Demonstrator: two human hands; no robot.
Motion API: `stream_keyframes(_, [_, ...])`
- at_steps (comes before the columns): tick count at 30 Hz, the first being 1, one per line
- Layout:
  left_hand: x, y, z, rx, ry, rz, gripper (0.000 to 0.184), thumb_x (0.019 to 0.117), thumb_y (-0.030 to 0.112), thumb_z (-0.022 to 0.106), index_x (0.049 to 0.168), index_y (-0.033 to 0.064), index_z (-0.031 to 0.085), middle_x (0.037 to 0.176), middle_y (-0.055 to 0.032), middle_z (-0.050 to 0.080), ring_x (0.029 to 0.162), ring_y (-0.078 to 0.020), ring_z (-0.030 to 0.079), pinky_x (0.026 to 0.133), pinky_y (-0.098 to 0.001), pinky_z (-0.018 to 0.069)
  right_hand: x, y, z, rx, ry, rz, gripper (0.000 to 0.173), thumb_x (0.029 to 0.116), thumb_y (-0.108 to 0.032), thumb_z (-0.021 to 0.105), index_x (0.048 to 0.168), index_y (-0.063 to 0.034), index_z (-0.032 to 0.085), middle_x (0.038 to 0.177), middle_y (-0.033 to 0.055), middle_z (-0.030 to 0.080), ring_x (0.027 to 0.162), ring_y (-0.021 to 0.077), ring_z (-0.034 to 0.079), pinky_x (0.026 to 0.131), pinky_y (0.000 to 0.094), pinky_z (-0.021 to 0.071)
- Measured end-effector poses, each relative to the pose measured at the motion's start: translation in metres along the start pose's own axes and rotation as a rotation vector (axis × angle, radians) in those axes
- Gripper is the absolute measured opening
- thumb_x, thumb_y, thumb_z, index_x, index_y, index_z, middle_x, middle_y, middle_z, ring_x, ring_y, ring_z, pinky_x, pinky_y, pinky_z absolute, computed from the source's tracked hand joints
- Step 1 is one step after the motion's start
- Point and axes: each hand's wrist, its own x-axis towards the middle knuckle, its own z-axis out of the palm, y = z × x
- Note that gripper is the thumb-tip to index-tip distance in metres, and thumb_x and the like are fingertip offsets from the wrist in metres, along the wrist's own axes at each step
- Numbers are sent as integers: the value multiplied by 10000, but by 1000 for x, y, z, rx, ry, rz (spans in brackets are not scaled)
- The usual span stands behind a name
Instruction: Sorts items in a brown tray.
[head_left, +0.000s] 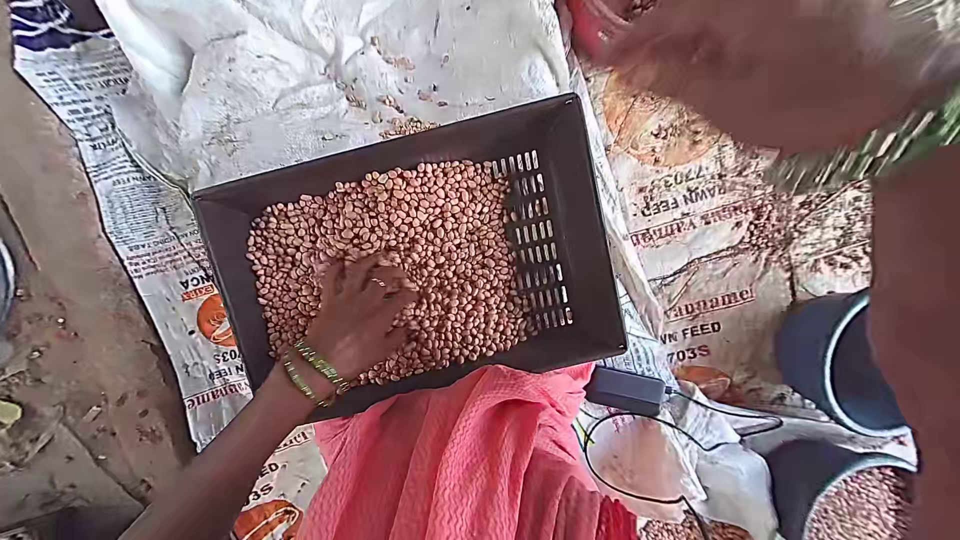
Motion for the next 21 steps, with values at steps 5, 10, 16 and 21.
stream_keyframes(5, [-42, -33, -18, 1, 95, -154, 298, 901, 268, 745, 1166, 134, 745, 1444, -197, 570, 1431, -537, 359, 1067, -782, 262, -56, -40, 146, 161, -104, -313, 281, 946, -110, 634, 1200, -52, 740, 1291, 189, 673, 1237, 395, 620, 1048, 538, 499])
stream_keyframes(10, [-43, -27, -31, -57, 206, -159, 440, 959, 458, 563, 1291, 200, 694, 1533, -112, 504, 1478, -450, 332, 1119, -695, 264, -68, -61, 210, 7, -227, -443, 285, 1006, -305, 566, 1231, -229, 723, 1388, 79, 623, 1405, 390, 463, 1121, 647, 360])
stream_keyframes(16, [-29, -3, -28, -111, 190, -38, 438, 985, 490, 514, 1315, 256, 680, 1559, -56, 487, 1483, -391, 352, 1105, -645, 313, -78, -14, 149, -138, -20, -280, 181, 908, -9, 644, 1037, -65, 758, 1317, 225, 639, 1314, 506, 513, 1072, 694, 401])
stream_keyframes(21, [10, 13, -23, -115, 99, 156, 295, 998, 315, 608, 1212, 158, 738, 1325, -120, 642, 1241, -392, 576, 993, -571, 489, -77, -15, 85, -20, 197, -108, 288, 1017, -135, 501, 1193, -79, 723, 1407, 200, 589, 1265, 393, 546, 1064, 484, 427])
